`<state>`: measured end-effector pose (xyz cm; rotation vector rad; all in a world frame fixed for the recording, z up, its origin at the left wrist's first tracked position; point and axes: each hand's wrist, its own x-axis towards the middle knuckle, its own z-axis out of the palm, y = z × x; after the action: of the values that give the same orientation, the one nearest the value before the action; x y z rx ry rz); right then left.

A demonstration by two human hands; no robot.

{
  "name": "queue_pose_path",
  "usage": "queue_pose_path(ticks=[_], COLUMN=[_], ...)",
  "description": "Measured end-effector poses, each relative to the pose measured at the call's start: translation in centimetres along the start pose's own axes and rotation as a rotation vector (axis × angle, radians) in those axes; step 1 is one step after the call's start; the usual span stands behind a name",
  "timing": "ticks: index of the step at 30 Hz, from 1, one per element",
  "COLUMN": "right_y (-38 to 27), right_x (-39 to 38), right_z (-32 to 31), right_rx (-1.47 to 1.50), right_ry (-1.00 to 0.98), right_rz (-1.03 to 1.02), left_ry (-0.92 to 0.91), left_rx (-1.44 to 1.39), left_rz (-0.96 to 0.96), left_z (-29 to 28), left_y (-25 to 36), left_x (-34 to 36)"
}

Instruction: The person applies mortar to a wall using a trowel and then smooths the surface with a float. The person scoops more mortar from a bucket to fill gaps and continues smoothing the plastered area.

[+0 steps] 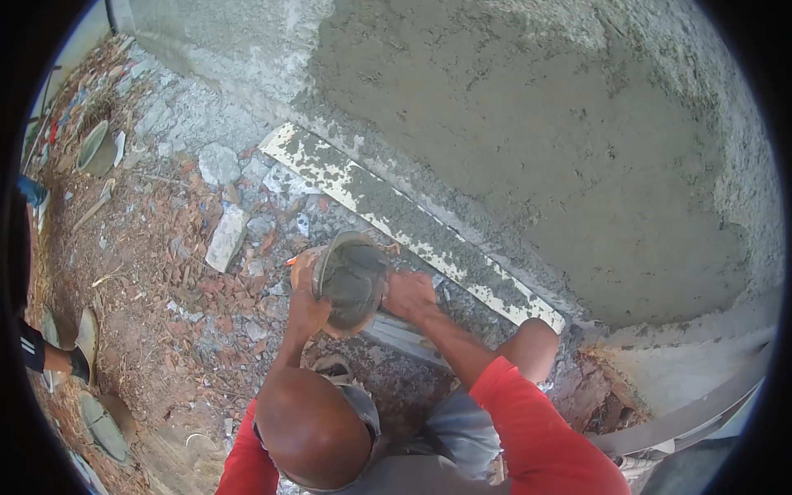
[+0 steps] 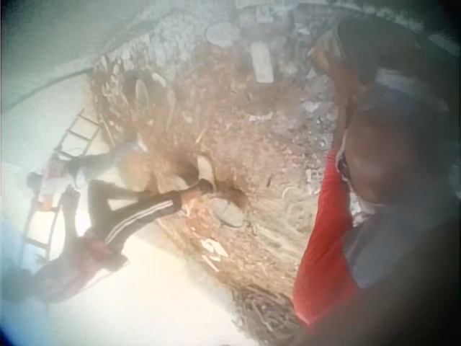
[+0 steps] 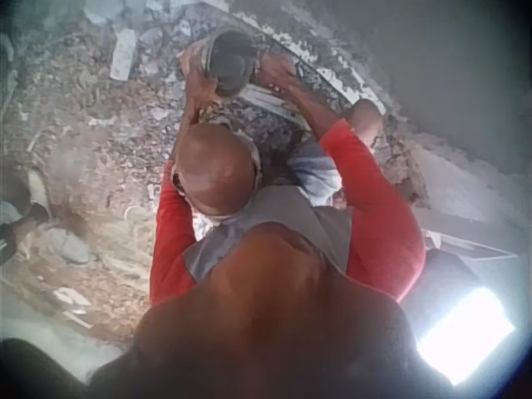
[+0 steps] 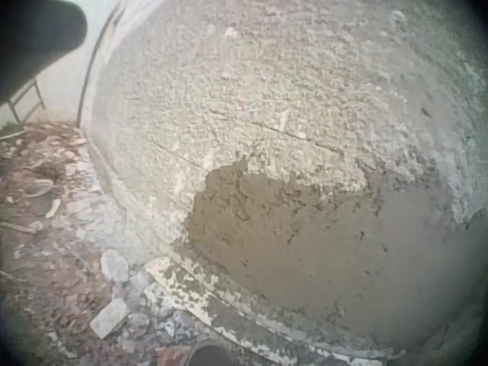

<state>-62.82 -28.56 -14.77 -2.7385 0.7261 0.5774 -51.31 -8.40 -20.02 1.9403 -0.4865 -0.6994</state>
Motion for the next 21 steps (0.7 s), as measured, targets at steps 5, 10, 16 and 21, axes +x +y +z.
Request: queue_pose_path(ticks=[5, 10, 16, 21], right_y=[-0.7, -1.4, -1.1, -2.5], right_x=[1.7, -2.9, -3.2, -1.9], right_z=[7.1, 5.0, -2.8, -12.5], right_rx=[0.238, 0.455, 0.512, 0.155], right_ry=[-0.253, -0.186, -0.077, 0.146], right_rz=[-0.025, 0.013, 0.021, -0.089], left_ry=[0.107, 0.129, 0.288, 0.353], left_rx=[0.241, -0.303, -0.723, -0.734], left_rz=[0.175, -0.073, -0.158, -0.284], left_z=[1.0, -2.9, -4.2, -7.1], left_y=[0.0, -0.3, -0.3, 0.8], left_x=[-0.1, -2.0, -5.2, -8.7])
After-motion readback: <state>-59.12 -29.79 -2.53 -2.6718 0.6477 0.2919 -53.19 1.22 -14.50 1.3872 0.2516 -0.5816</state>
